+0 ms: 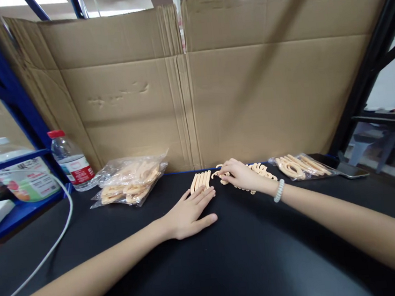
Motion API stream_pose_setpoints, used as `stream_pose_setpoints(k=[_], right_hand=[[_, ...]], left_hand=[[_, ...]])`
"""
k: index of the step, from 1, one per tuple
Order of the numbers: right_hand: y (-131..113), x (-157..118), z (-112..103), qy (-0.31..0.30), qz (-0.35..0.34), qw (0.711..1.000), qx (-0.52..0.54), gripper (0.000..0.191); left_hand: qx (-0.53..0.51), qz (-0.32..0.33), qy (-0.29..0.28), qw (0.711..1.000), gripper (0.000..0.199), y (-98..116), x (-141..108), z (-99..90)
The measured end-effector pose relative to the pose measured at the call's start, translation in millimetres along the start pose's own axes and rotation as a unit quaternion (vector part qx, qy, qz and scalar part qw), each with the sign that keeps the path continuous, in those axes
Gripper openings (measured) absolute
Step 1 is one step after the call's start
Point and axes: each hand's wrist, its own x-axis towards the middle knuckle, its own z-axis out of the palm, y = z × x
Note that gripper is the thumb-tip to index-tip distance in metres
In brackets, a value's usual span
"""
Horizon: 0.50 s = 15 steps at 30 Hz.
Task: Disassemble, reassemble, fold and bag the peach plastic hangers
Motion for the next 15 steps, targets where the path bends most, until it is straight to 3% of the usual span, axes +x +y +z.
stream_pose_setpoints(k=[7, 12, 15], right_hand=[[3.7, -3.2, -1.2, -0.01, 0.004, 1.0, 0.007, 0.021], [14.3, -27.1, -24.4, 0.019, 0.023, 1.0, 0.002, 0.024], [11.7, -47.9, -33.8, 0.01, 0.019, 1.0, -0.014, 0.025]], left_hand=[[0.006, 0.003, 0.01, 1.0, 0.066, -18.8, 15.5, -2.7], [0.017, -0.008, 0.05, 0.999, 0.062, -5.2, 3.2, -4.2], [0.01, 0.02, 0.063, 0.998, 0.06, 7.3, -9.4, -2.8]])
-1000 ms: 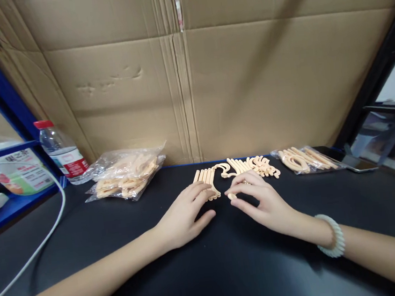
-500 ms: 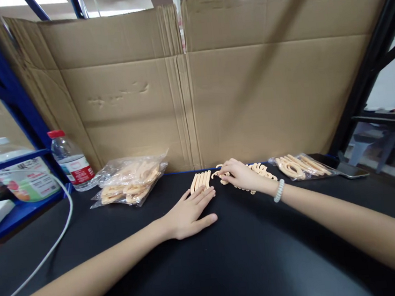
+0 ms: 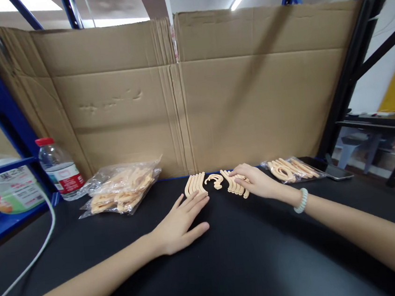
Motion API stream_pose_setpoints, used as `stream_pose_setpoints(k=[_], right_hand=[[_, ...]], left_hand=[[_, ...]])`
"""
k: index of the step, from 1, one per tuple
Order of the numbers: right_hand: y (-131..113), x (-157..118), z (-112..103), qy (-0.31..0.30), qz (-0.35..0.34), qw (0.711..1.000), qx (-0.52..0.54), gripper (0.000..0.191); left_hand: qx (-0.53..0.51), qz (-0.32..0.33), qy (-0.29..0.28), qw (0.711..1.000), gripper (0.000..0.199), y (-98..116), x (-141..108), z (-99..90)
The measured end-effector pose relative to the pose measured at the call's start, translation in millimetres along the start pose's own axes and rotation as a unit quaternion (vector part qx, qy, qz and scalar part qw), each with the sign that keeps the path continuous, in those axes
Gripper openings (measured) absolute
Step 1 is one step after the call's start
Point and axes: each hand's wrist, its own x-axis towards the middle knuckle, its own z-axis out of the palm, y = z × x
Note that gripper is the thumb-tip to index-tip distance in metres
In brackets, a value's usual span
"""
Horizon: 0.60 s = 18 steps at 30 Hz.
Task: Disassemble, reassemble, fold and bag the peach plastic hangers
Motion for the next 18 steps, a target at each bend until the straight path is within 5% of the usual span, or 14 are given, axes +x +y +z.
stream_pose_setpoints(k=[7, 18], right_hand=[[-8.7, -14.6, 8.6, -0.078, -0.037, 0.994, -0.066, 0.041], [29.3, 6.1, -1.1, -0.07, -0.018, 0.995, -0.073, 0.048]], left_hand=[[-0.012, 0.028, 0.053, 0.998, 0.051, 3.0, -7.7, 7.2], [-0.01, 0.039, 0.114, 0.993, 0.04, 1.1, -9.4, 12.1]])
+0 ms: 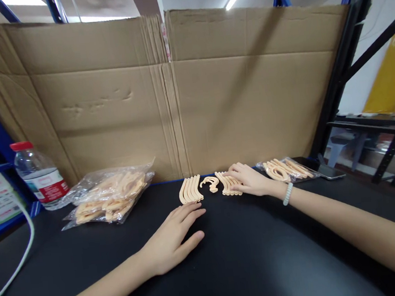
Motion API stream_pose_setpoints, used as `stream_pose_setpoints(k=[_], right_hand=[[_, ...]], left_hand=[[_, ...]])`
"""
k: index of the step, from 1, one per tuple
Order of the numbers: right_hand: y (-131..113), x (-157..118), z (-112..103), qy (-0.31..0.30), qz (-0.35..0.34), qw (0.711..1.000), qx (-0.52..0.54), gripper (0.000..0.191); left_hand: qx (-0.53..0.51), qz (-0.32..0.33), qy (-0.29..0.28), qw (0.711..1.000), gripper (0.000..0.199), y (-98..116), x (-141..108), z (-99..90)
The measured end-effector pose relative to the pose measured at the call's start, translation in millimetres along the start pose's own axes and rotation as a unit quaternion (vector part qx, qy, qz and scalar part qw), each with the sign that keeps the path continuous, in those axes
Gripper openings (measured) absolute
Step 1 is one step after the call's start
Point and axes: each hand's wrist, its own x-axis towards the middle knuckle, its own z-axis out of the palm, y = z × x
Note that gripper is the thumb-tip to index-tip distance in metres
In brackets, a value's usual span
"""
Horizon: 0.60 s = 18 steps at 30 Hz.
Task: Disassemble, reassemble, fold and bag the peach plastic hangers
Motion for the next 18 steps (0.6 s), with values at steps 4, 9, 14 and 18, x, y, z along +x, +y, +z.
stream_pose_setpoints(k=[4, 9, 14, 18], right_hand=[[13.5, -19.8, -8.1, 0.019, 0.039, 0.999, 0.027, 0.043], [20.0, -50.3, -2.7, -0.015, 0.051, 0.998, 0.046, 0.043], [18.9, -57.7, 5.3, -0.009, 0.074, 0.995, 0.063, 0.04], [20.5, -56.1, 6.8, -0.01, 0.07, 0.995, 0.074, 0.036]], left_hand=[[-0.002, 0.002, 0.002, 1.0, 0.039, -2.7, -0.3, 0.7], [-0.004, 0.006, -0.002, 1.0, 0.039, -3.1, -0.9, 2.1], [-0.008, -0.011, 0.003, 1.0, 0.036, 0.9, 0.6, -0.7], [-0.006, -0.011, -0.023, 1.0, 0.037, 0.4, 0.9, -0.6]])
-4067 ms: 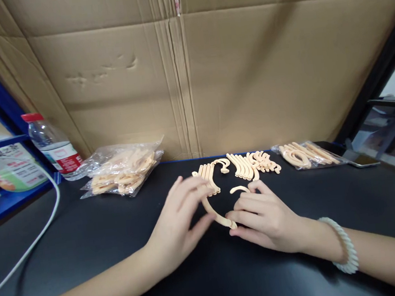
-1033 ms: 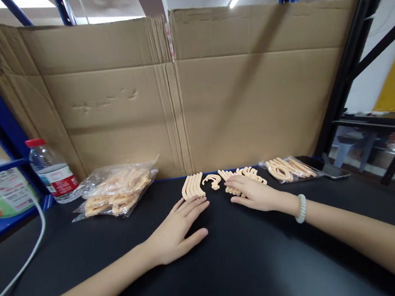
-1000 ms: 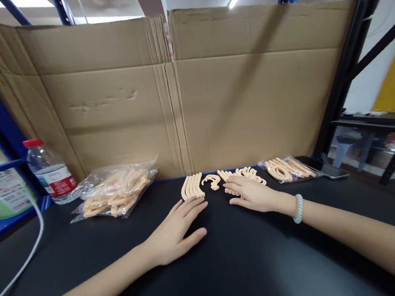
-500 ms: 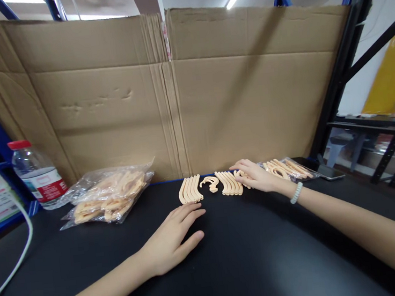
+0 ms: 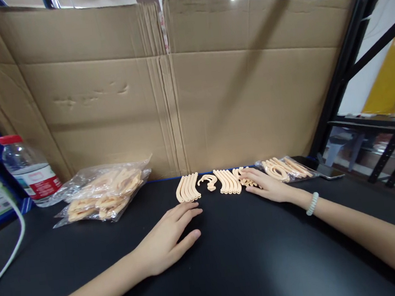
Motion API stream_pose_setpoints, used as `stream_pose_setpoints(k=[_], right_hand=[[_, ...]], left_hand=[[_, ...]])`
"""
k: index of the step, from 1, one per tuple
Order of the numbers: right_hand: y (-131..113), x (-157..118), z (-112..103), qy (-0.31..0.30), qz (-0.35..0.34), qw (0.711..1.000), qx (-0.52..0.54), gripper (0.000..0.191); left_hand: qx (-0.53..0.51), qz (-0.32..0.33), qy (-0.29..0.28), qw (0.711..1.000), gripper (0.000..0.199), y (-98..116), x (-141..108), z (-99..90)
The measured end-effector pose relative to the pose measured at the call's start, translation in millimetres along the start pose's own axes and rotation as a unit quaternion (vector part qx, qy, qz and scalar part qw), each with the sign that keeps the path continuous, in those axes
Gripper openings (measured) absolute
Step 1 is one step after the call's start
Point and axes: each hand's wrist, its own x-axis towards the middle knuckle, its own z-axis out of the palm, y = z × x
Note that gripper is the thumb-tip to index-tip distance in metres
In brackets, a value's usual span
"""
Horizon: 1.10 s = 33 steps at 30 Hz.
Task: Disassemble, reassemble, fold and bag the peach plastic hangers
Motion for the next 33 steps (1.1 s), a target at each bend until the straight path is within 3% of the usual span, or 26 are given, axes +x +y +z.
stream_pose_setpoints(k=[5, 12, 18, 23, 25, 30, 33], right_hand=[[3.9, 0.0, 2.8, 0.015, 0.014, 1.0, 0.009, 0.03], [2.5, 1.0, 4.5, 0.036, 0.014, 0.999, 0.011, 0.024], [2.5, 2.9, 5.2, 0.076, 0.003, 0.997, 0.004, 0.03], [-19.7, 0.3, 1.1, 0.147, -0.019, 0.989, -0.01, 0.02], [-37.0, -2.4, -0.3, 0.128, -0.033, 0.991, 0.009, 0.017], [-74.4, -6.8, 2.8, -0.033, -0.095, 0.994, 0.045, 0.016], [-81.4, -6.6, 4.9, -0.053, -0.08, 0.995, 0.041, 0.016]], left_hand=[[-0.006, -0.006, 0.04, 0.999, 0.035, -2.3, -1.4, 4.5], [-0.017, -0.023, 0.001, 1.0, 0.035, 2.0, 1.7, -1.7], [-0.025, -0.019, -0.025, 0.999, 0.034, 3.9, 2.7, -3.8], [-0.017, -0.016, -0.021, 1.0, 0.03, 2.8, 1.5, -3.6], [-0.016, -0.014, -0.013, 1.0, 0.028, 2.7, 1.2, -3.2], [-0.025, 0.001, 0.0, 1.0, 0.022, 2.2, 0.7, -1.7], [-0.035, 0.004, 0.004, 0.999, 0.022, 1.9, 0.7, -1.0]])
